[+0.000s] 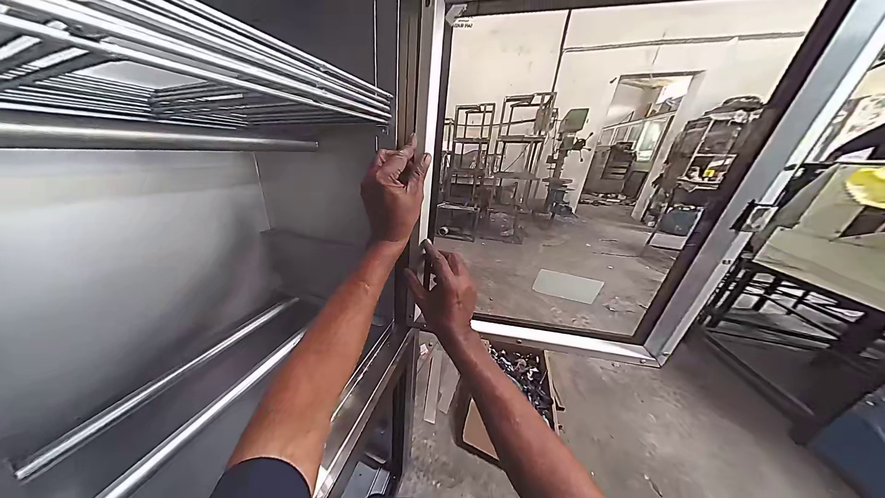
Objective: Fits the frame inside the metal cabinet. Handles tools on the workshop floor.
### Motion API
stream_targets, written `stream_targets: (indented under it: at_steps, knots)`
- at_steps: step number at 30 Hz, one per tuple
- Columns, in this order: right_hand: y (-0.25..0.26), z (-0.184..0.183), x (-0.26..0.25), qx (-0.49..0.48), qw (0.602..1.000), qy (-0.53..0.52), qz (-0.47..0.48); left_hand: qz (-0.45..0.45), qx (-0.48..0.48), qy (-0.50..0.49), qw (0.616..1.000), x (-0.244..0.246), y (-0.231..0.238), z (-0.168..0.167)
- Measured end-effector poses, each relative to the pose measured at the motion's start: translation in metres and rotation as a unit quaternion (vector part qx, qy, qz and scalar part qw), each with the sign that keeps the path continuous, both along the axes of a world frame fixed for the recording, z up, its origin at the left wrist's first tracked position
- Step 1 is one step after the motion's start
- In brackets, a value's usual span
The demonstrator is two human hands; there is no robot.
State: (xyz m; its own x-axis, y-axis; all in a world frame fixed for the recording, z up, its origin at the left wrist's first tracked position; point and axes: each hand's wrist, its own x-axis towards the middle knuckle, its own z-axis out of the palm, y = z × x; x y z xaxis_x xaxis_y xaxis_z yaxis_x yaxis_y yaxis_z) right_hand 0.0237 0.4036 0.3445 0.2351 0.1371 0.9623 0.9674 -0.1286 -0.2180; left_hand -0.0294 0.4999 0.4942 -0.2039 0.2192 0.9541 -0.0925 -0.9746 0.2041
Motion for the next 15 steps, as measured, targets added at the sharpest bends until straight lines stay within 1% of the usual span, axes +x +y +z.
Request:
stream_targets:
  at_steps: [10,12,15]
  knots:
    - [0.005,-0.001,0.000,0.006,1.000,0.000,-0.006,0.001,0.007,-0.001,1.000,-0.002,0.002,0.000]
    - [0.001,0.002,0.000,-0.005,1.000,0.015,0.001,0.019,-0.002,0.026,0.999,-0.005,0.000,0.005]
    - [-0.009,0.001,-0.001,-0.038,0.998,0.037,0.038,0.029,-0.015,0.052,0.998,-0.009,-0.001,0.001]
